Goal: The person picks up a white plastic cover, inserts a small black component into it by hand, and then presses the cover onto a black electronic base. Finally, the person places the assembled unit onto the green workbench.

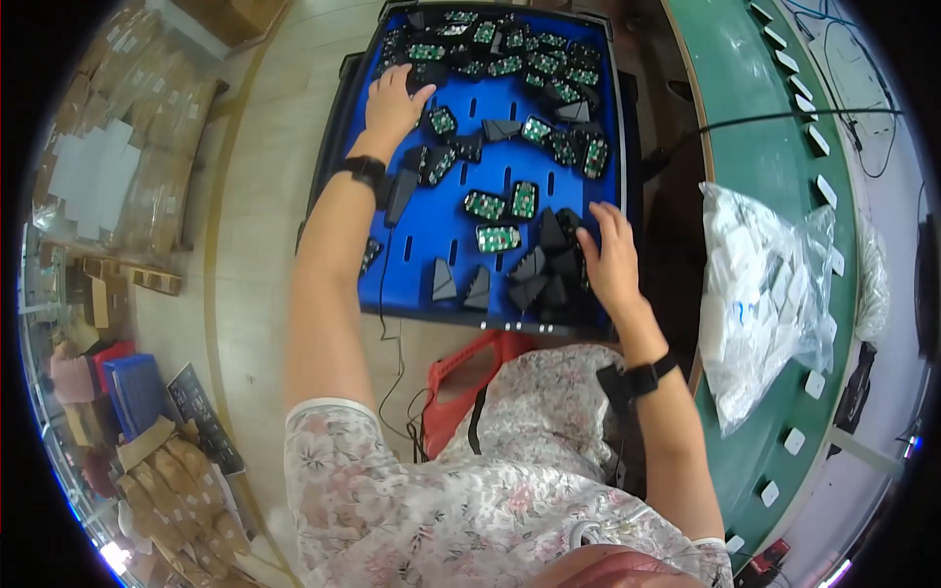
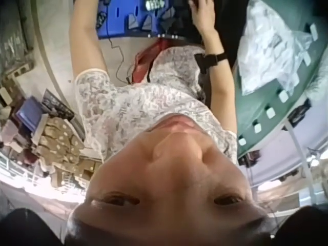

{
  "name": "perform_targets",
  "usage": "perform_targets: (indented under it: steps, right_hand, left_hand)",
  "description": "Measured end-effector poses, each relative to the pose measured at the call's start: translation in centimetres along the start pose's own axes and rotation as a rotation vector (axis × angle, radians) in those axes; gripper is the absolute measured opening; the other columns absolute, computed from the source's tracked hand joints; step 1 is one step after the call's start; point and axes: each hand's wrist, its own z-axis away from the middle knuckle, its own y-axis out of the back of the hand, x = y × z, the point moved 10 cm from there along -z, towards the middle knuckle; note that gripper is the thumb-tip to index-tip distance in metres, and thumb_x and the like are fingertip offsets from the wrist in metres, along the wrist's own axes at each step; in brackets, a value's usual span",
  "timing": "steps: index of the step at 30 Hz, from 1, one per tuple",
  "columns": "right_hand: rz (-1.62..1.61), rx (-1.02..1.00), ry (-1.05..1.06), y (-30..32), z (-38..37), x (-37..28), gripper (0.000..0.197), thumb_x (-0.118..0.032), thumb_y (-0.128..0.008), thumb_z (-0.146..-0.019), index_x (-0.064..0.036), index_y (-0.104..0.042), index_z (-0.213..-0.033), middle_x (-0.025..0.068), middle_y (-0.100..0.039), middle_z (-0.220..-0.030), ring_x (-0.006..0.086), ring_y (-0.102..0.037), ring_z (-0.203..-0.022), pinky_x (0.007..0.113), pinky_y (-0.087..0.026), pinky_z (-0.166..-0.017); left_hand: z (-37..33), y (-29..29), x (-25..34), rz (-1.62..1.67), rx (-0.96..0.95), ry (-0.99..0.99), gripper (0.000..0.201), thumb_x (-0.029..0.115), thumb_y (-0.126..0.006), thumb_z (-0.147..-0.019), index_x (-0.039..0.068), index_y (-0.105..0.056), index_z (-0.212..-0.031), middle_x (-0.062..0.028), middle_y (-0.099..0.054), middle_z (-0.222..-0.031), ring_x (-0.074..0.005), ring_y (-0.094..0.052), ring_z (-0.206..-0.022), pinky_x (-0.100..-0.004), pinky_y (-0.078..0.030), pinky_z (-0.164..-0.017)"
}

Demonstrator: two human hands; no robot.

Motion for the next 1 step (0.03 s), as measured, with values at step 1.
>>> perform_targets:
  steps: [1]
  right_hand:
    - [-0.007, -0.064, -0.045, -0.68, 0.46, 0.62, 0.041, -0.017, -0.066, -0.084, -0.0066, -0.052, -0.121, 0.0183, -0.050, -0.126, 0.0350, -0.048, -0.118, 0.041, -0.039, -0.100]
  left_hand:
    - [-2.00, -0.48, 0.13, -0.032, 0.031, -0.024, 0.057, 0.042, -0.063, -0.084, 0.006, -0.049, -0.126, -0.0180, -0.050, -0.127, -0.0358, -0.046, -0.117, -0.0433, -0.036, -0.101]
